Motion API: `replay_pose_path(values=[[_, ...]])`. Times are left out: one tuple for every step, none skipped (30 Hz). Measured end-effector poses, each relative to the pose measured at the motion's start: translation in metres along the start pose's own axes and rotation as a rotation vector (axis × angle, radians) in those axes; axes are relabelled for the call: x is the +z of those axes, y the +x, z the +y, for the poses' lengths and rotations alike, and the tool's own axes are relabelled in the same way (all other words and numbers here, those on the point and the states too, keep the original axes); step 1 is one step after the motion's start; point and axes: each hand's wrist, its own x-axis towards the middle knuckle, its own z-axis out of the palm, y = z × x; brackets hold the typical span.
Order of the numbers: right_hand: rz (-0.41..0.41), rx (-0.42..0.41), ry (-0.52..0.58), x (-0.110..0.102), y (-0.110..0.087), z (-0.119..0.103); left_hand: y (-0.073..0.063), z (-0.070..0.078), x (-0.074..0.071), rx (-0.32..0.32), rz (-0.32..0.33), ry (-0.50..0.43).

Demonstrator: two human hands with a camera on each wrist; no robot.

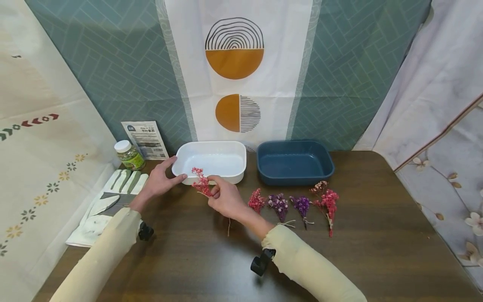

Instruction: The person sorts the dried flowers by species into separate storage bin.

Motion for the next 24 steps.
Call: replay_pose_path(values=[[0.004,-0.002,0.001,-0.002,0.002,0.0,0.0,0.0,0.0,0.005,0.004,-0.002],[0.006,-0.006,0.001,-0.004,0.004,0.0,-0.001,0.0,0.0,0.011,0.008,-0.002],[0.009,-0.008,-0.004,-0.006,0.005,0.0,-0.001,0.0,0.0,0.014,0.011,-0.004],[0.01,-0.012,-0.007,-0.008,0.007,0.001,-0.001,0.0,-0.001,0.019,0.015,-0.007],[0.01,-0.013,-0.008,-0.01,0.009,0.001,-0.001,0.0,-0.001,0.023,0.018,-0.01],[0.012,-0.017,-0.012,-0.011,0.011,0.001,-0.001,0.0,-0.001,0.024,0.019,-0.012],[0.012,-0.019,-0.015,-0.013,0.013,0.002,-0.001,0.001,-0.001,0.024,0.019,-0.013],[0.011,-0.019,-0.019,-0.014,0.015,0.002,-0.001,0.001,-0.001,0.02,0.017,-0.014],[0.011,-0.022,-0.025,-0.015,0.016,0.003,-0.001,0.001,-0.001,0.016,0.015,-0.016],[0.01,-0.023,-0.025,-0.017,0.018,0.003,-0.001,0.001,-0.001,0.012,0.012,-0.016],[0.008,-0.024,-0.029,-0.018,0.021,0.004,-0.001,0.001,-0.001,0.004,0.009,-0.015],[0.008,-0.029,-0.034,-0.019,0.023,0.005,-0.001,0.001,0.0,-0.003,0.005,-0.013],[0.006,-0.029,-0.035,-0.02,0.025,0.005,-0.001,0.001,0.0,-0.011,0.002,-0.012],[0.005,-0.031,-0.04,-0.022,0.027,0.005,-0.001,0.001,0.0,-0.018,-0.001,-0.011],[0.003,-0.034,-0.044,-0.023,0.029,0.005,-0.001,0.001,0.0,-0.022,-0.003,-0.01],[0.0,-0.034,-0.051,-0.024,0.032,0.004,-0.001,0.001,0.001,-0.026,-0.003,-0.01],[0.0,-0.039,-0.062,-0.025,0.034,0.004,-0.001,0.0,0.001,-0.028,-0.002,-0.011],[0.0,-0.046,-0.077,-0.025,0.037,0.004,-0.001,0.0,0.001,-0.024,0.0,-0.016],[-0.002,-0.051,-0.093,-0.025,0.04,0.003,-0.001,0.0,0.001,-0.018,0.003,-0.02],[-0.004,-0.056,-0.111,-0.026,0.043,0.003,-0.001,-0.001,0.001,-0.011,0.005,-0.028],[-0.006,-0.06,-0.126,-0.026,0.047,0.002,-0.001,-0.001,0.001,-0.001,0.008,-0.034],[-0.008,-0.063,-0.142,-0.026,0.05,0.001,0.0,-0.001,0.001,0.008,0.01,-0.041],[-0.012,-0.066,-0.158,-0.026,0.052,0.001,-0.001,-0.002,0.001,0.018,0.011,-0.047],[-0.017,-0.072,-0.169,-0.026,0.055,0.0,-0.001,-0.002,0.001,0.024,0.011,-0.052]])
